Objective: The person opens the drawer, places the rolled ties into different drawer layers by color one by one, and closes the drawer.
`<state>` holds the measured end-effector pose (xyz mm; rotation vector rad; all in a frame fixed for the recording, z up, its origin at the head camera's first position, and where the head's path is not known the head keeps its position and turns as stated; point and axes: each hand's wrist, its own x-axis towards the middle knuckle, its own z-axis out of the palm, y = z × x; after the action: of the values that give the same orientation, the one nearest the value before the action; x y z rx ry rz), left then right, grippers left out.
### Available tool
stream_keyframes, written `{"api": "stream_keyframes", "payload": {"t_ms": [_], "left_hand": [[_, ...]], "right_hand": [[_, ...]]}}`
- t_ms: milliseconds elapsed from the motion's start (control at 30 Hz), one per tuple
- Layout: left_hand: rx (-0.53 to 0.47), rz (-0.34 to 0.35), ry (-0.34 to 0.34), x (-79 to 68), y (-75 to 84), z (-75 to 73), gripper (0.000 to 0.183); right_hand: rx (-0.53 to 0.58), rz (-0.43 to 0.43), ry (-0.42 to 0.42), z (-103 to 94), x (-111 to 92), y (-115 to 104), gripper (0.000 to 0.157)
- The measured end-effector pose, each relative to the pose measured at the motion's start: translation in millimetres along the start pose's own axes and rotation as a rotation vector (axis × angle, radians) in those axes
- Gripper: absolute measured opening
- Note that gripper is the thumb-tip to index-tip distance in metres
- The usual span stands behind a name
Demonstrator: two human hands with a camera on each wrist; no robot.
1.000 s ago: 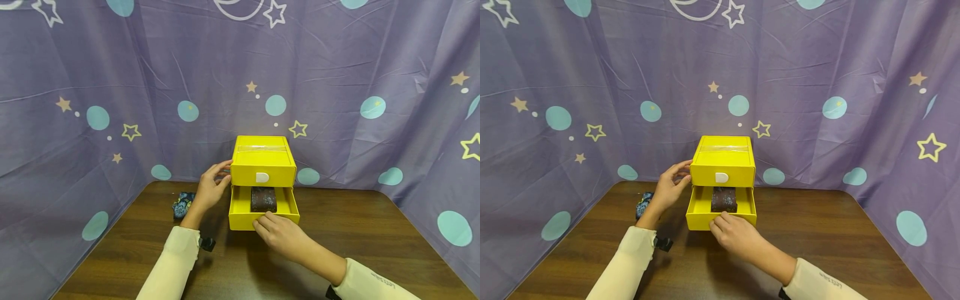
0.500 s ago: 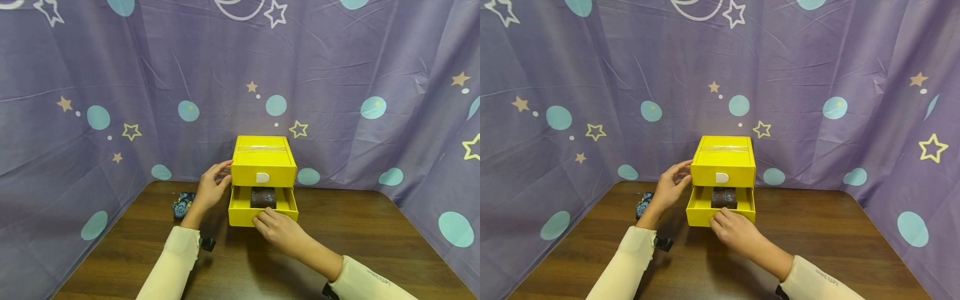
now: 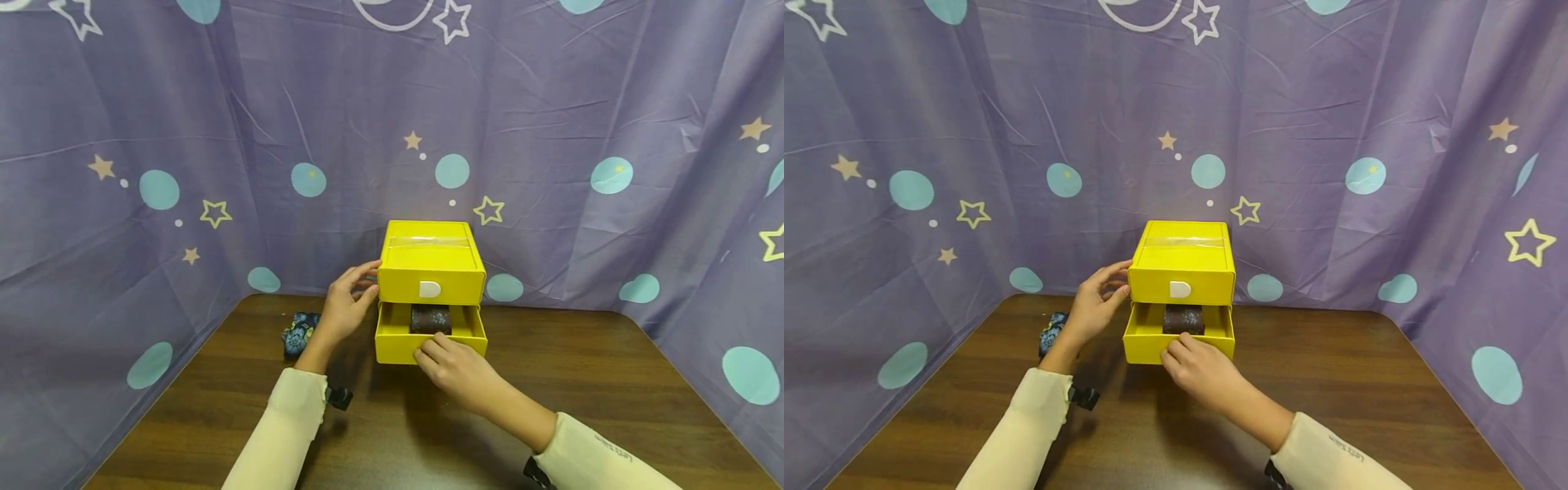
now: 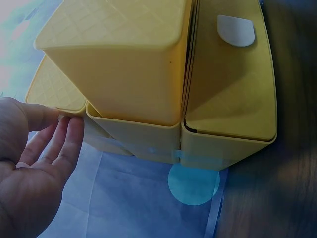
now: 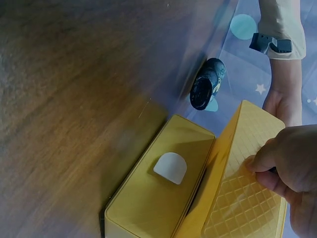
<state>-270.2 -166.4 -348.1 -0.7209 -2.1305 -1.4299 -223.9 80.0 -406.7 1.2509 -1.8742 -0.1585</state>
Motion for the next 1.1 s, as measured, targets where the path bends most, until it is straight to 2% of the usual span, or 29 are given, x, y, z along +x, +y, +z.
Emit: {"api": "stream_keyframes", "payload": {"t_ms": [667,1100], "left_hand": [[0.001,0.005,0.007,-0.5,0.3,0.5,0.045],[-0.016,0.011,0.004,0.1,-0.2,0.4,0.045]], "right_hand": [[-0.028,0.003,-0.019,9.5,3.1,7.6,0.024],[0.008,0.031,-0.026,15.2,4.5,14.5,0.020]]}}
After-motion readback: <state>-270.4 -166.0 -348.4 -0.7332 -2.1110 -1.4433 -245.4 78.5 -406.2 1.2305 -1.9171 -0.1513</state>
